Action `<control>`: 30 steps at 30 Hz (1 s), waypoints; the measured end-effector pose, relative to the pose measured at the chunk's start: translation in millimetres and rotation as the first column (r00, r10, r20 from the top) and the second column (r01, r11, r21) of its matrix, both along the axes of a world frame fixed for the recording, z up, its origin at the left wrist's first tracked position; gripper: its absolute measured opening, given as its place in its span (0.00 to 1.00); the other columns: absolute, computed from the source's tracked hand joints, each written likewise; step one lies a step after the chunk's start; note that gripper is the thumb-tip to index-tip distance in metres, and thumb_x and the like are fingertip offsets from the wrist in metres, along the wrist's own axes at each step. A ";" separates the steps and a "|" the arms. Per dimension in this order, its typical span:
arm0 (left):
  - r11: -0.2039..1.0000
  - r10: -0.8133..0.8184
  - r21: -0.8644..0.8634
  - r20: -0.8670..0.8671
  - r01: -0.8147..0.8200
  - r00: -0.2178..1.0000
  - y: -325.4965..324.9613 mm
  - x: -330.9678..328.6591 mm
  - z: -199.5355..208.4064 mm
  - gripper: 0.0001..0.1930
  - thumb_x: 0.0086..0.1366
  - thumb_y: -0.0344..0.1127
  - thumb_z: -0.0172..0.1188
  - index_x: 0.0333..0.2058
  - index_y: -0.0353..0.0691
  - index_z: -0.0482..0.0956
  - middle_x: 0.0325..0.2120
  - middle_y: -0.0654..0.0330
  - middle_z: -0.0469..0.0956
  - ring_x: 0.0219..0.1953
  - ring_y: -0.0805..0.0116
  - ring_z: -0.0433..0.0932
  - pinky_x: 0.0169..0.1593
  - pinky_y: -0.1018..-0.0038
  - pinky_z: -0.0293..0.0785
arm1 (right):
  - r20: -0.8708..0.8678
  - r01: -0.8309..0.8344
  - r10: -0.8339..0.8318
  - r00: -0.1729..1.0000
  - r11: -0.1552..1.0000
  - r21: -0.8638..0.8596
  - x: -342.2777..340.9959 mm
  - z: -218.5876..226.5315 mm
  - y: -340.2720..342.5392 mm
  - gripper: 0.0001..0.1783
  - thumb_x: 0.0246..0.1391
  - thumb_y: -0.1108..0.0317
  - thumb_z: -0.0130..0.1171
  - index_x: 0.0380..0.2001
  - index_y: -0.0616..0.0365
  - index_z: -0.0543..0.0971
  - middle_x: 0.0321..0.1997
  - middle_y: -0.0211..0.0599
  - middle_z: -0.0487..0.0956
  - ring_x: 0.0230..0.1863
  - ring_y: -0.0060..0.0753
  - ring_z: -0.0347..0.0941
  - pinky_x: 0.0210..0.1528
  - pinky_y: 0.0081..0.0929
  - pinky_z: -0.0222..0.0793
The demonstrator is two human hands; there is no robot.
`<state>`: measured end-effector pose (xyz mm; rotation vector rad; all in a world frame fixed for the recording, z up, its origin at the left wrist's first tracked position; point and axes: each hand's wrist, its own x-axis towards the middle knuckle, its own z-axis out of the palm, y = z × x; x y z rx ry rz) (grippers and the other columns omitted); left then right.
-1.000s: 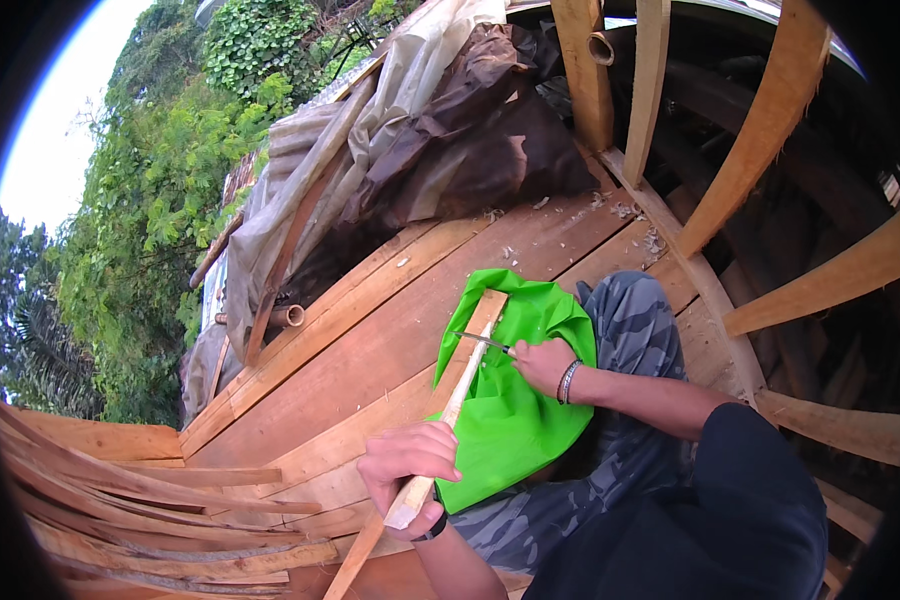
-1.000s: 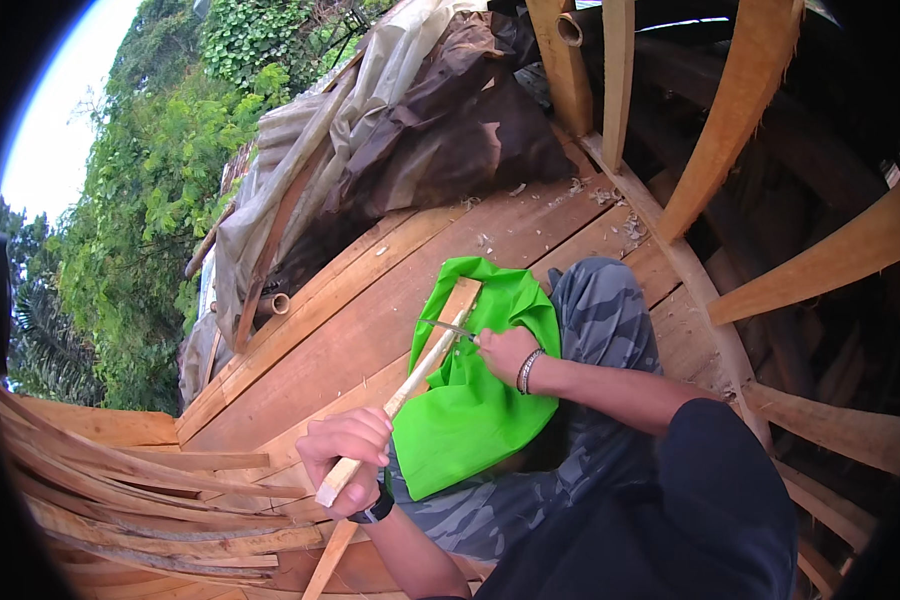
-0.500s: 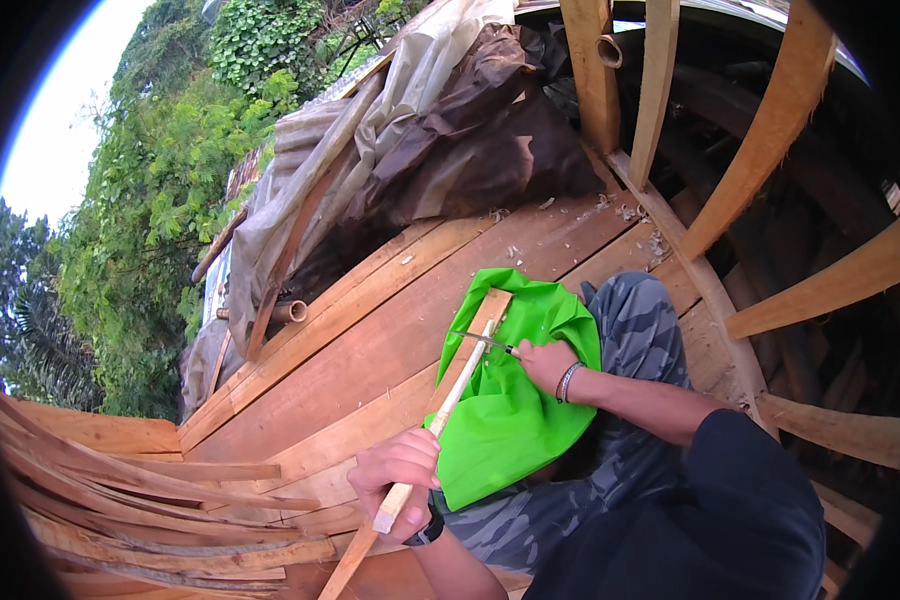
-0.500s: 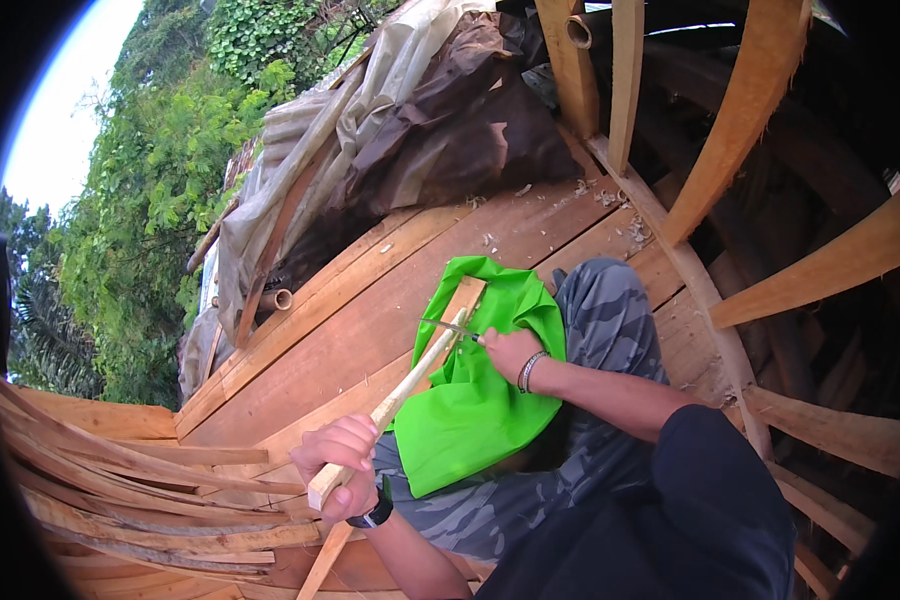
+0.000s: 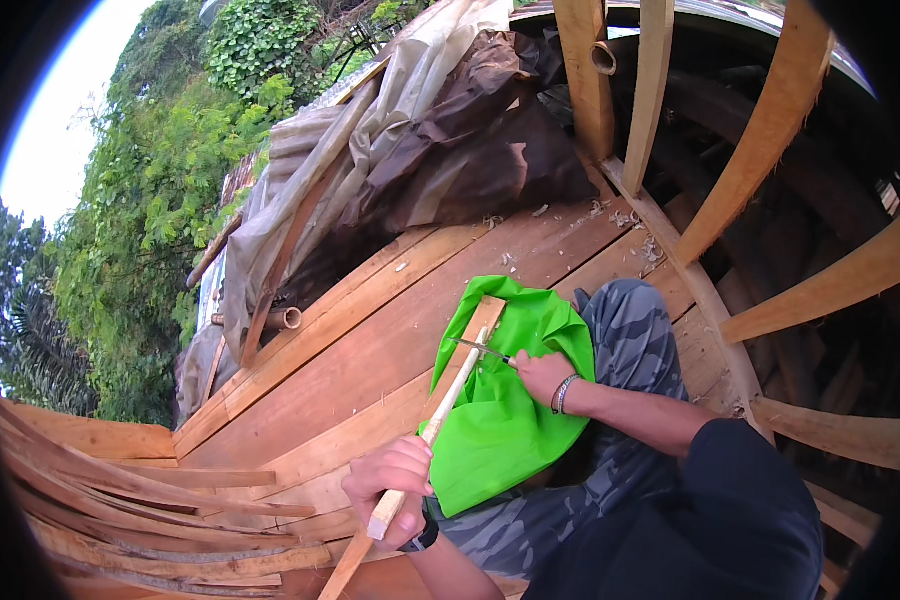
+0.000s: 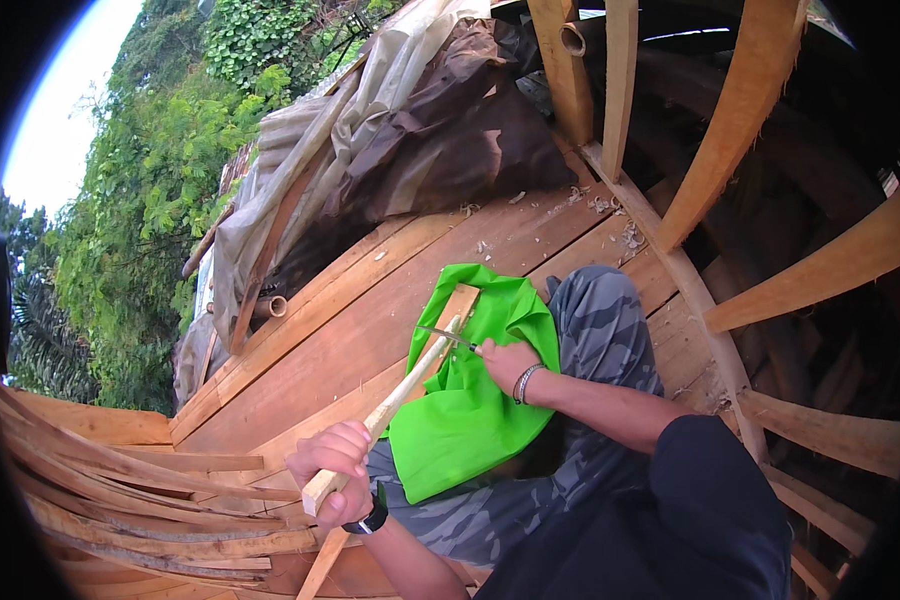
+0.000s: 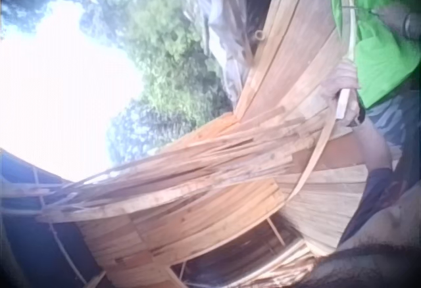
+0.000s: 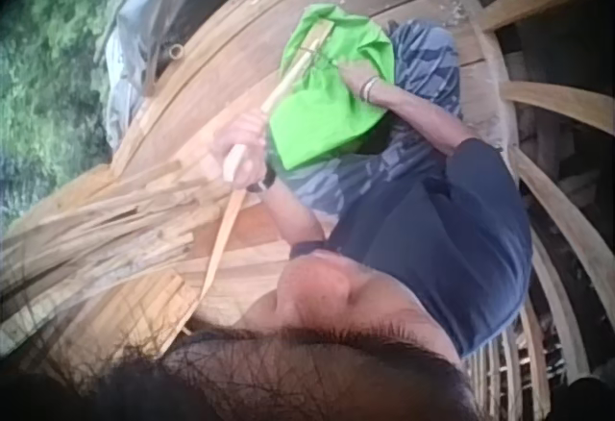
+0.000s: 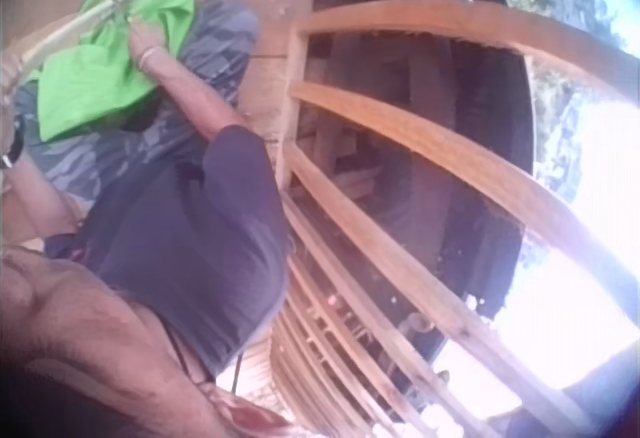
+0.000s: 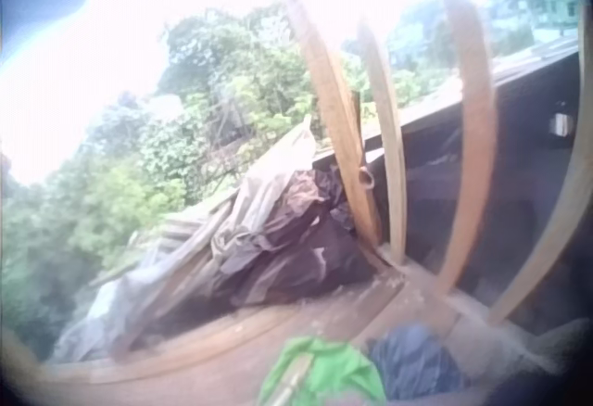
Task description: The person sits on a wooden floor and uses a knife to carve a long, thin piece of light-colored wood. They hold the wood with their left hand and use the knife in their right hand to shave off thin strips of wood, refining the shape of the piece.
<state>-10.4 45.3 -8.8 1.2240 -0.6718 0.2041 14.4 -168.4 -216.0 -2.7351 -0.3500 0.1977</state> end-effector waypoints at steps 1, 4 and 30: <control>1.000 0.009 -0.002 0.000 -0.009 1.000 0.4 -0.1 -0.6 0.15 0.44 0.41 0.63 0.18 0.30 0.76 0.14 0.55 0.72 0.17 0.61 0.70 0.28 0.66 0.67 | -0.021 0.038 -0.038 0.999 0.999 -0.029 1.9 -3.8 2.9 0.14 0.64 0.57 0.44 0.34 0.59 0.67 0.15 0.39 0.76 0.18 0.44 0.76 0.18 0.41 0.68; 0.999 0.045 0.000 -0.007 -0.045 0.999 5.7 -4.8 -3.3 0.15 0.43 0.40 0.62 0.18 0.30 0.76 0.14 0.54 0.72 0.17 0.61 0.70 0.29 0.66 0.67 | 0.070 -0.091 0.088 0.994 0.995 0.044 -7.9 34.2 13.3 0.14 0.64 0.59 0.42 0.33 0.59 0.66 0.15 0.39 0.76 0.18 0.43 0.76 0.18 0.41 0.68; 0.986 0.168 -0.005 0.036 -0.168 0.985 1.2 -11.8 -7.8 0.18 0.47 0.47 0.57 0.16 0.36 0.68 0.11 0.59 0.63 0.16 0.66 0.62 0.29 0.67 0.63 | -0.141 0.047 -0.029 0.990 0.991 0.127 -0.6 0.8 6.6 0.14 0.65 0.59 0.39 0.38 0.61 0.63 0.17 0.47 0.76 0.19 0.52 0.75 0.21 0.48 0.70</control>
